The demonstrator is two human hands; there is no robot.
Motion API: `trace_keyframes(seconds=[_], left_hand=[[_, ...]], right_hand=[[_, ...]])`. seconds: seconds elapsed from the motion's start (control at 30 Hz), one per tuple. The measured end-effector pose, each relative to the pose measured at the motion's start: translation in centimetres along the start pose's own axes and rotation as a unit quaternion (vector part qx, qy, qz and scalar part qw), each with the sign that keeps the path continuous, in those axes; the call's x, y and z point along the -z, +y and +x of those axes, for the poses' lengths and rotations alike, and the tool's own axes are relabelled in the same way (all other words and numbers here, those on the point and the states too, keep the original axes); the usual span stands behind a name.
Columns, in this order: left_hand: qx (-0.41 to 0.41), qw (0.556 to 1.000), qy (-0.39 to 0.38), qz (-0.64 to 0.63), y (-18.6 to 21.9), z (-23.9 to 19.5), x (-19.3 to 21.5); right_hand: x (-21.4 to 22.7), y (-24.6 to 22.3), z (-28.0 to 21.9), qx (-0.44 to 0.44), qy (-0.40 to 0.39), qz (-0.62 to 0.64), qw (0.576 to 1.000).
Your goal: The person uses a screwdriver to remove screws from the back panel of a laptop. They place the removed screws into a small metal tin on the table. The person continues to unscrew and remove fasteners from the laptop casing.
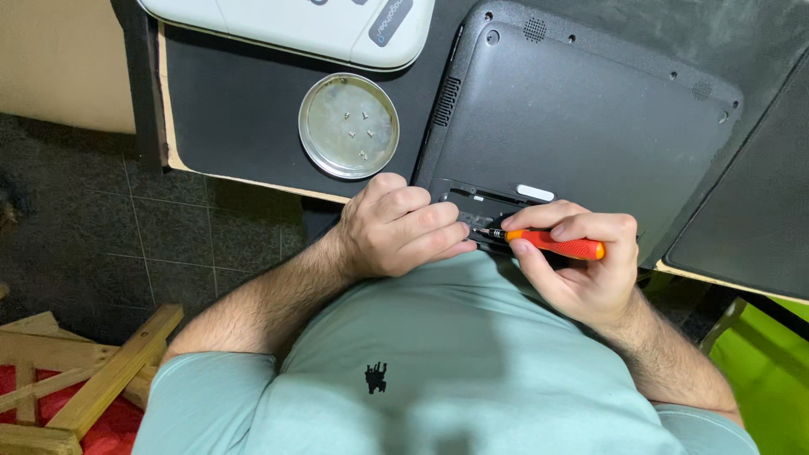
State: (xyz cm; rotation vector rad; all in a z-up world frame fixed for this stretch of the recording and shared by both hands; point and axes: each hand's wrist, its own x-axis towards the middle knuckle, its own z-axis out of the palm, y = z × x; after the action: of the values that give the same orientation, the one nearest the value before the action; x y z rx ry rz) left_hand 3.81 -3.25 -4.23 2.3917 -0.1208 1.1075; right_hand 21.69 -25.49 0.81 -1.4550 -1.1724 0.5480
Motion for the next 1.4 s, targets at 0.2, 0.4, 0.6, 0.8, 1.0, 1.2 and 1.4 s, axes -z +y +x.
trace_keyframes(seconds=[0.2, 0.4, 0.6, 0.8, 1.0, 1.2, 1.4], left_hand=[[0.003, 1.0, -0.009, -0.005, 0.1, 0.1, 0.1], [0.009, 0.999, -0.037, 0.015, 0.1, -0.1, 0.0], [0.055, 0.995, -0.084, 0.01, 0.5, 0.1, 0.4], [0.089, 0.982, -0.166, -0.004, 0.7, -0.4, 1.2], [0.075, 0.985, -0.154, -0.009, 0.5, -0.7, 1.2], [0.062, 0.989, -0.13, -0.014, 0.3, -0.7, 1.2], [0.044, 0.991, -0.128, -0.007, -0.1, -0.5, 1.6]], right_hand=[[0.0, 0.2, -0.2, -0.003, -0.004, -0.002, 1.0], [-0.5, -1.6, 1.4, 0.026, -0.019, -0.053, 0.998], [-0.2, -1.6, 1.3, 0.105, -0.046, -0.171, 0.979], [2.2, -6.5, 3.4, 0.059, -0.21, -0.28, 0.935], [2.3, -9.5, 6.3, 0.143, -0.307, -0.509, 0.791], [1.7, -11.4, 8.2, 0.136, -0.38, -0.568, 0.717], [1.1, -10.6, 7.1, 0.132, -0.363, -0.604, 0.697]])
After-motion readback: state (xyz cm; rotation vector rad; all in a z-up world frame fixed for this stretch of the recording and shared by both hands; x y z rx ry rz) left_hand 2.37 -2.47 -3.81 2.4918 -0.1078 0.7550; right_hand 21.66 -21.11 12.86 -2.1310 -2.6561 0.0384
